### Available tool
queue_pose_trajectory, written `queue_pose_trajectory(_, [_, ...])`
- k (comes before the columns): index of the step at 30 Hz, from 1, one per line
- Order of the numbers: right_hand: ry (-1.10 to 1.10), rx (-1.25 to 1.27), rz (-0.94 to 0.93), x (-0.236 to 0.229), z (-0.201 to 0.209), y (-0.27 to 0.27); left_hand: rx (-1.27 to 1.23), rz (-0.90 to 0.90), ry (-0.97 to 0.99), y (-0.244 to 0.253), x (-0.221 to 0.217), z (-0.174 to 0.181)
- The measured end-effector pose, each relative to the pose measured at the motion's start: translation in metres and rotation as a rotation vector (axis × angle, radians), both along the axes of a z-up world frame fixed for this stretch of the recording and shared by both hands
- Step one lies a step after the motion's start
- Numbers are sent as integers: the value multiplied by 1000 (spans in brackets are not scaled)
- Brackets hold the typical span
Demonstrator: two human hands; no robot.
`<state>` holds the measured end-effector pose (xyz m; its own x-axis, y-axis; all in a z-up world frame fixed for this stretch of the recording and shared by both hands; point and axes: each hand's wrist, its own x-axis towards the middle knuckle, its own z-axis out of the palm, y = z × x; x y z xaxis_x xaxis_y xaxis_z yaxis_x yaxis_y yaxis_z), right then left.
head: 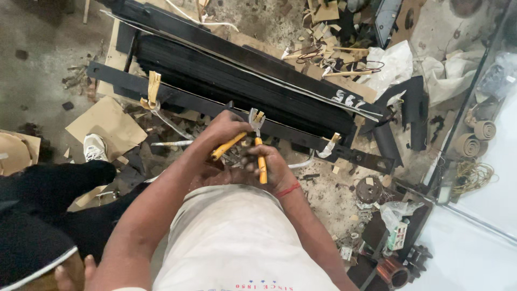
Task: The person uses yellow-handled pliers to cut white cords attached to a black metal frame. The cords are cut one by one and fall to the floor. The person continues cutting cords along the length of the frame.
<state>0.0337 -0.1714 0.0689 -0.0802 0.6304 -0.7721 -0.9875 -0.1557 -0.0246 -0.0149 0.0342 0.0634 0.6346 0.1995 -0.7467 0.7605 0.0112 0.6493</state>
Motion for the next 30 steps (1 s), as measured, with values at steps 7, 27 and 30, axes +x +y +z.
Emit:
queue_pose_trajectory(7, [-44,-85,20,23,-15,-8,-412,95,-12,5,-13,-3])
queue_pose_trajectory(27, [-248,-240,96,12,6,22,-537,437,-28,-31,-18,4])
queue_pose_trajectory(30, [-282,-113,174,28,15,5,-537,283,-52,-17,-17,7])
